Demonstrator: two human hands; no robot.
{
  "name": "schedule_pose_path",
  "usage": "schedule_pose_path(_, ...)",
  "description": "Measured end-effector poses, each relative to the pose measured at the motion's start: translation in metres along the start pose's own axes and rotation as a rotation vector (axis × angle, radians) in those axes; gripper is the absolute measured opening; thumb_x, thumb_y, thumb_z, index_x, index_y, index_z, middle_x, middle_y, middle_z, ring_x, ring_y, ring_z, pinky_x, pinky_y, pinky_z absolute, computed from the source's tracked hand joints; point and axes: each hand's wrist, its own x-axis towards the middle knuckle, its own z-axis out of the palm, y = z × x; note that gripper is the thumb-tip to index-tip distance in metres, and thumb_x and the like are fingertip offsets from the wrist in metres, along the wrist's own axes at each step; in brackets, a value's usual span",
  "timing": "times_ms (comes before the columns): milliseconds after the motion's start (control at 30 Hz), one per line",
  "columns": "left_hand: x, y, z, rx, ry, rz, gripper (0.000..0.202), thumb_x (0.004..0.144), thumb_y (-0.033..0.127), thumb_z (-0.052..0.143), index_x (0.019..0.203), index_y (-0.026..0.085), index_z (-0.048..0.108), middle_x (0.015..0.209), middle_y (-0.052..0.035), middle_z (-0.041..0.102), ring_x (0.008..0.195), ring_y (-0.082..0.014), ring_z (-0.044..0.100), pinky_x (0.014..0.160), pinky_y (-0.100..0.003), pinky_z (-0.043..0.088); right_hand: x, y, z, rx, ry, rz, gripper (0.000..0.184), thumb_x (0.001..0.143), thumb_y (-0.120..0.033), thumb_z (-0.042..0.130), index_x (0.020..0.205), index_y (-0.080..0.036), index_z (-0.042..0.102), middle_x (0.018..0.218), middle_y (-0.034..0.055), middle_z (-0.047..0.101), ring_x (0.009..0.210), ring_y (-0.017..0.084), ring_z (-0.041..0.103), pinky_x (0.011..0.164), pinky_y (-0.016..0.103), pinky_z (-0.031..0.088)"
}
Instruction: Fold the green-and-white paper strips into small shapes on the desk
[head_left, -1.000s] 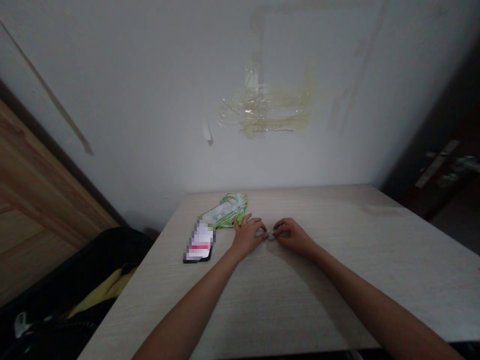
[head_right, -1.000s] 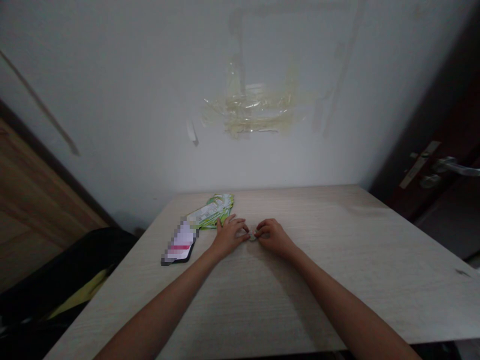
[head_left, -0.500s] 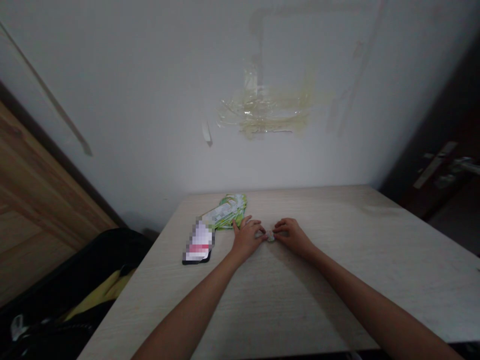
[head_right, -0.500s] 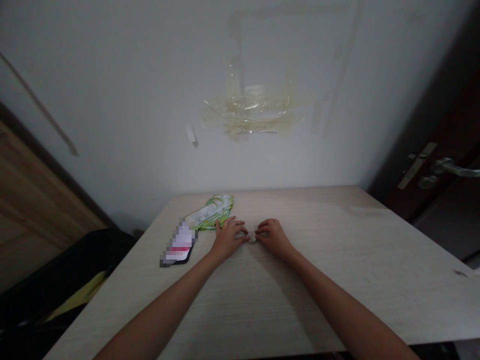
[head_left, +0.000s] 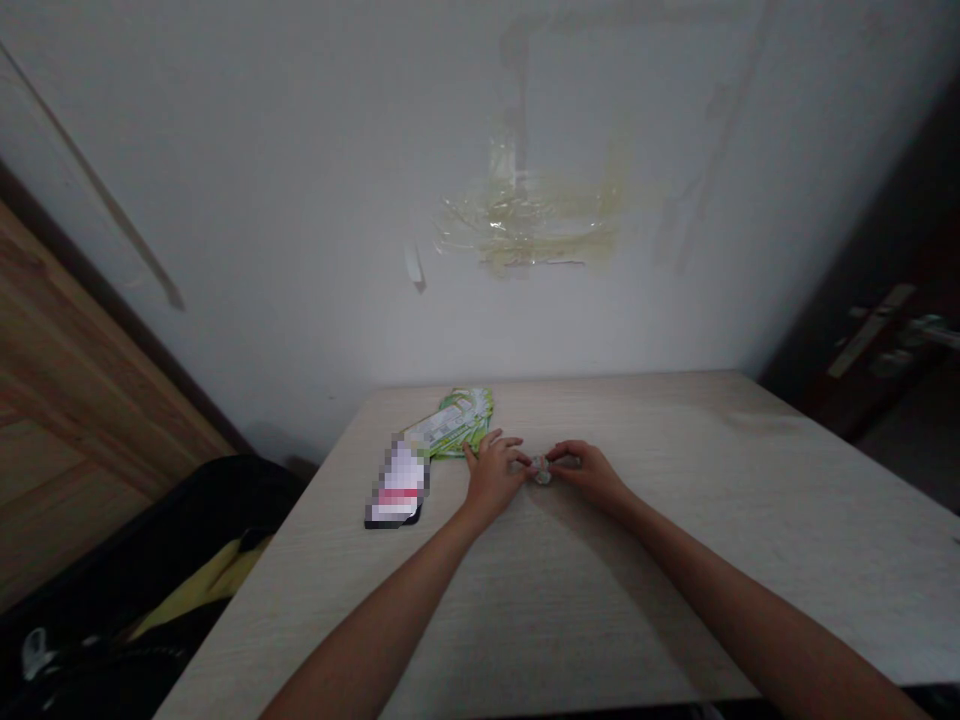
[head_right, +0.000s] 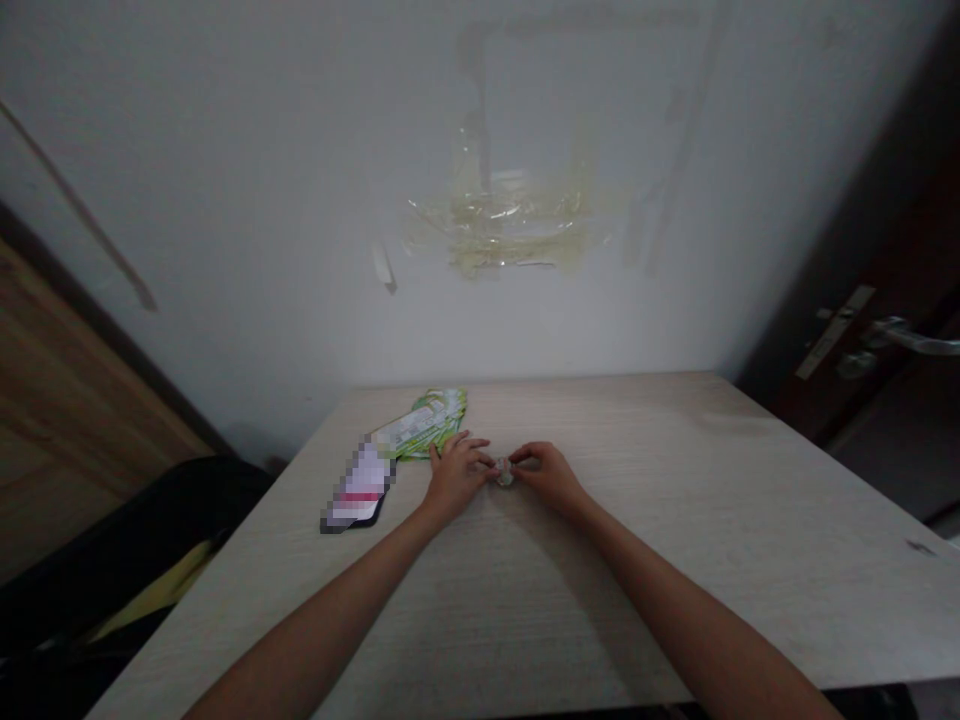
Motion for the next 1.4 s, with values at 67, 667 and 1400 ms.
schedule_pose_path(67,0.0,0.001,0.0,-0.008,0.032,-0.005,0.004,0.078,0.036,0.072,0.078,0.032,0.073,0.125,0.0038,0.063,0.136,-0.0286,0.032,0.109,-0.066,-0.001,0.0,-0.004,-0.001,0.059,-0.039,0.0,0.023,0.075,-0.035,0.068,0.09,-0.018,0.072,0.091,0.007,0.073,0.088,0.021,0.066,0.085,0.035,0.049)
schedule_pose_path(667,-0.005,0.01,-0.006,-0.086,0.018,0.039,0.017,0.09,0.039,0.058,0.09,0.032,0.073,0.098,0.0035,0.073,0.105,-0.0207,0.059,0.111,-0.059,-0.011,0.001,0.0,0.0,0.029,0.055,-0.05,0.021,0.076,-0.038,0.066,0.086,-0.022,0.076,0.089,0.0069,0.075,0.09,0.024,0.066,0.086,0.038,0.049)
schedule_pose_path(1400,-0.007,0.023,0.0,0.184,-0.025,0.016,0.013,0.093,0.025,0.048,0.094,0.025,0.06,0.097,-0.0012,0.067,0.101,-0.0214,0.056,0.109,-0.052,0.016,-0.001,-0.009,0.008,-0.209,0.082,-0.101,0.01,0.079,-0.026,0.064,0.081,-0.02,0.072,0.079,0.0056,0.07,0.081,0.021,0.062,0.081,0.035,0.046)
